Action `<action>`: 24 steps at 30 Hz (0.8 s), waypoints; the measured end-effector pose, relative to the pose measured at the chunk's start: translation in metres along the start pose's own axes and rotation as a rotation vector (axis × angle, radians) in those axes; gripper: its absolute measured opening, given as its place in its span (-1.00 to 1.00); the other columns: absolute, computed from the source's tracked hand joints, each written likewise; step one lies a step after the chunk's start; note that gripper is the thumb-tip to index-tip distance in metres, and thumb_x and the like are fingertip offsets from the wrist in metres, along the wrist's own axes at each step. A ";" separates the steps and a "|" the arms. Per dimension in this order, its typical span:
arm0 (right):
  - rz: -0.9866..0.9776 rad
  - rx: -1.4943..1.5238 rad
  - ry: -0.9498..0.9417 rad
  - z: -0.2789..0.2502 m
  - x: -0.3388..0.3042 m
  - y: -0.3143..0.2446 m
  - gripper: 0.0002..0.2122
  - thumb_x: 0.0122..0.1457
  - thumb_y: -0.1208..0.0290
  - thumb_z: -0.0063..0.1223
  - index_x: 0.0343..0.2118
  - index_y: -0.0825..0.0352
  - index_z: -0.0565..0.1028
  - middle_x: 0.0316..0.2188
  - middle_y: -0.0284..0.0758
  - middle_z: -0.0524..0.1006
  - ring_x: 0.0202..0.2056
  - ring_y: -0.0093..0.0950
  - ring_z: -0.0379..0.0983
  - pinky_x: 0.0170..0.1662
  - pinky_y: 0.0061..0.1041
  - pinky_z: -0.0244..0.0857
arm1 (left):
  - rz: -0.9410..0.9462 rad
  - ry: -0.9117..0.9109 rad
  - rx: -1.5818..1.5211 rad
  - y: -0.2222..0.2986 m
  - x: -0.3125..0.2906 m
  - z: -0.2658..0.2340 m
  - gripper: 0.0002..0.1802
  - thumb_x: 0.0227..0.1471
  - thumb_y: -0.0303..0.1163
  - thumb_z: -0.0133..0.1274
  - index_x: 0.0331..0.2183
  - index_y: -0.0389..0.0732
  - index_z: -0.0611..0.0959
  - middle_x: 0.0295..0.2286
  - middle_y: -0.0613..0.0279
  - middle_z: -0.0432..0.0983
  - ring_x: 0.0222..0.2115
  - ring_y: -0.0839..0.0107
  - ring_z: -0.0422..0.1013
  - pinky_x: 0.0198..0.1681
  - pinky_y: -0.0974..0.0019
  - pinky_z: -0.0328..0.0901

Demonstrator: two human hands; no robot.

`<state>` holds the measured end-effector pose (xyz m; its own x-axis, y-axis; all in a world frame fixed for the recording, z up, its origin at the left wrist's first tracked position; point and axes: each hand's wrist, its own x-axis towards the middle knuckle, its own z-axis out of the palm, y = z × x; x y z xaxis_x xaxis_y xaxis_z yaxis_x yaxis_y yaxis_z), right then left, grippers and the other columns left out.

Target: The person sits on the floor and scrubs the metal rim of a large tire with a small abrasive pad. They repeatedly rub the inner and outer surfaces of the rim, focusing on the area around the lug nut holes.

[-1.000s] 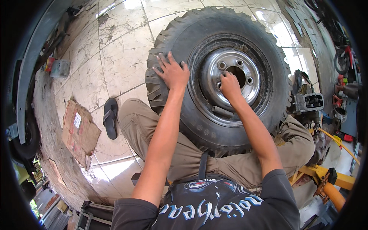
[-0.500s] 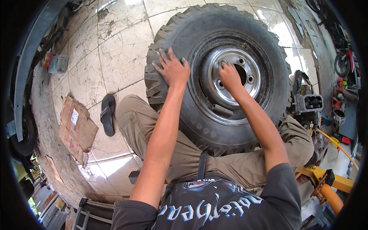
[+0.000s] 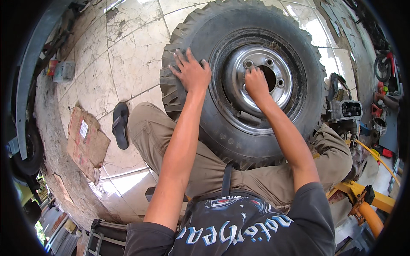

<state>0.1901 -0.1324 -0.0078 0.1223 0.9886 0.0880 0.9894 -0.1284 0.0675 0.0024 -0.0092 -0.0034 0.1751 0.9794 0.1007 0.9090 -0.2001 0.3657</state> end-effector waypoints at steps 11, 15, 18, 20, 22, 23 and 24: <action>0.161 0.211 0.046 0.006 -0.006 0.001 -0.84 0.08 0.58 -0.04 -0.49 0.49 0.59 -0.26 0.04 0.55 -0.17 -0.06 0.50 -0.06 -0.14 0.39 | 0.033 -0.017 -0.006 0.009 0.006 -0.002 -0.21 0.14 -0.09 0.00 0.29 -0.25 0.20 0.30 -0.26 0.02 0.38 -0.04 -0.14 0.36 -0.34 -0.28; 0.030 0.421 -0.183 -0.023 -0.025 0.032 -0.88 -0.04 0.60 0.02 -0.52 0.50 0.59 -0.39 0.10 0.57 -0.28 0.02 0.56 -0.09 -0.13 0.44 | 0.143 0.021 -0.038 0.006 0.001 0.004 -0.22 0.18 -0.07 -0.03 0.30 -0.27 0.21 0.31 -0.23 0.01 0.38 -0.02 -0.14 0.38 -0.26 -0.31; 0.293 0.562 0.020 -0.042 -0.045 0.059 -0.86 0.10 0.46 0.13 -0.39 0.39 0.66 -0.38 0.03 0.60 -0.26 0.02 0.55 -0.10 -0.14 0.42 | 0.472 -0.020 -0.113 0.015 -0.017 0.015 -0.24 0.22 -0.03 -0.07 0.28 -0.31 0.24 0.30 -0.19 0.05 0.38 0.01 -0.11 0.40 -0.22 -0.32; 0.446 0.604 0.169 -0.034 -0.061 0.075 -0.83 0.14 0.38 0.17 -0.32 0.38 0.67 -0.36 0.00 0.61 -0.25 0.01 0.55 -0.12 -0.14 0.41 | 0.703 -0.200 -0.249 0.038 -0.033 0.021 -0.25 0.24 -0.02 -0.10 0.27 -0.34 0.26 0.29 -0.19 0.09 0.37 0.01 -0.07 0.40 -0.21 -0.31; 0.572 0.642 0.292 -0.017 -0.077 0.080 -0.82 0.13 0.38 0.17 -0.32 0.38 0.67 -0.37 0.00 0.61 -0.25 0.02 0.54 -0.14 -0.13 0.40 | 0.793 -0.265 -0.098 0.056 -0.046 0.035 -0.24 0.26 0.00 -0.14 0.28 -0.35 0.23 0.30 -0.16 0.09 0.37 0.04 -0.07 0.40 -0.21 -0.32; 0.671 0.694 0.371 -0.005 -0.084 0.078 -0.83 0.12 0.39 0.18 -0.33 0.40 0.65 -0.38 -0.01 0.61 -0.26 0.02 0.54 -0.15 -0.11 0.38 | 0.833 -0.298 -0.021 0.064 -0.054 0.043 -0.23 0.27 0.01 -0.16 0.29 -0.36 0.22 0.30 -0.15 0.10 0.37 0.05 -0.07 0.40 -0.21 -0.32; 0.698 0.698 0.423 0.002 -0.089 0.072 -0.83 0.12 0.40 0.18 -0.32 0.40 0.65 -0.37 0.00 0.61 -0.27 0.02 0.54 -0.15 -0.11 0.38 | 0.793 -0.287 -0.001 0.067 -0.063 0.052 -0.23 0.28 0.01 -0.18 0.29 -0.36 0.22 0.31 -0.13 0.08 0.38 0.06 -0.08 0.40 -0.21 -0.33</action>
<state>0.2502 -0.2293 -0.0128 0.7732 0.5895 0.2340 0.5541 -0.4483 -0.7015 0.0722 -0.0825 -0.0333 0.8511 0.5174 0.0889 0.4756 -0.8316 0.2867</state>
